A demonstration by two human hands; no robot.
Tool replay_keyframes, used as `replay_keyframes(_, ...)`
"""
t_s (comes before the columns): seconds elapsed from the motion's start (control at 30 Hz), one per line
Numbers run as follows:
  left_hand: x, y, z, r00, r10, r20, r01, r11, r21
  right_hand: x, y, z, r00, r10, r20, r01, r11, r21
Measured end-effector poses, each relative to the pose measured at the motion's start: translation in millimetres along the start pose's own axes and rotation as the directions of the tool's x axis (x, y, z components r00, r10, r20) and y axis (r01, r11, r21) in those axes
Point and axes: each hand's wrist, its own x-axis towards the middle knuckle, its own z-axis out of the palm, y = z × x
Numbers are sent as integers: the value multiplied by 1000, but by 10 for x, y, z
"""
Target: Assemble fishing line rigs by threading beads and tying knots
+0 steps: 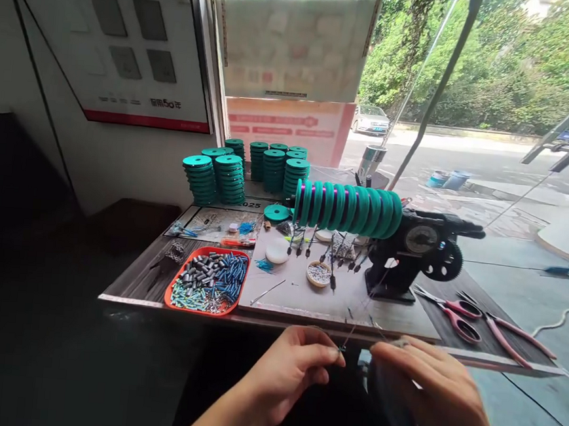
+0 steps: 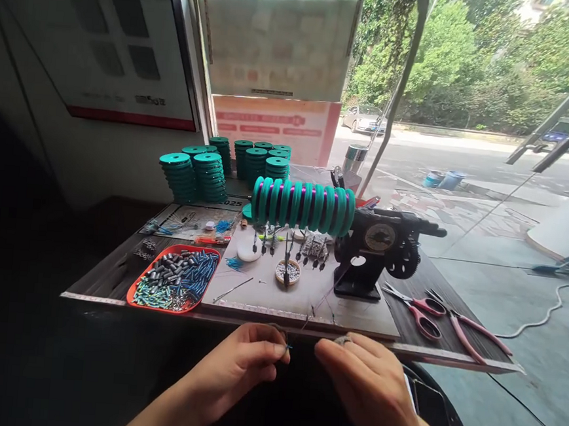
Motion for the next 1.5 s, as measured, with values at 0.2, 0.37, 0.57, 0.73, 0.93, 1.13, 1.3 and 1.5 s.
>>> replay_keyframes(0.2, 42, -51, 69, 1000, -24, 2, 24, 999, 25, -249, -75, 284, 1000, 2, 13, -2, 999, -36)
replay_keyframes(0.37, -26, -89, 42, 892, 451, -37, -327, 700, 635, -59, -305, 161, 988, -137, 68, 142, 986, -84)
replay_keyframes(0.57, -66, -158, -2, 737, 676, 15, -479, 507, 717, 578, -158, 125, 898, -329, 292, 329, 943, 51)
replay_keyframes(0.73, -16, -124, -59, 789, 611, -62, -501, 699, 511, 875, 101, 341, 819, -314, 480, 280, 949, 142)
replay_keyframes(0.93, -7, -59, -31, 791, 607, -78, -469, 683, 559, 777, 100, 408, 883, -100, 459, 43, 990, 133)
replay_keyframes(1.13, 15, -120, 30, 530, 847, 45, -367, 181, 913, 869, 46, 380, 882, 198, 427, -283, 948, 147)
replay_keyframes(1.3, 72, -178, -23, 301, 888, 348, -303, -257, 918, 997, 53, 276, 821, 268, 504, -394, 905, 160)
replay_keyframes(1.5, 85, -120, -92, 319, 872, 370, -404, -228, 886, 1115, 62, 298, 776, 288, 561, -423, 897, 126)
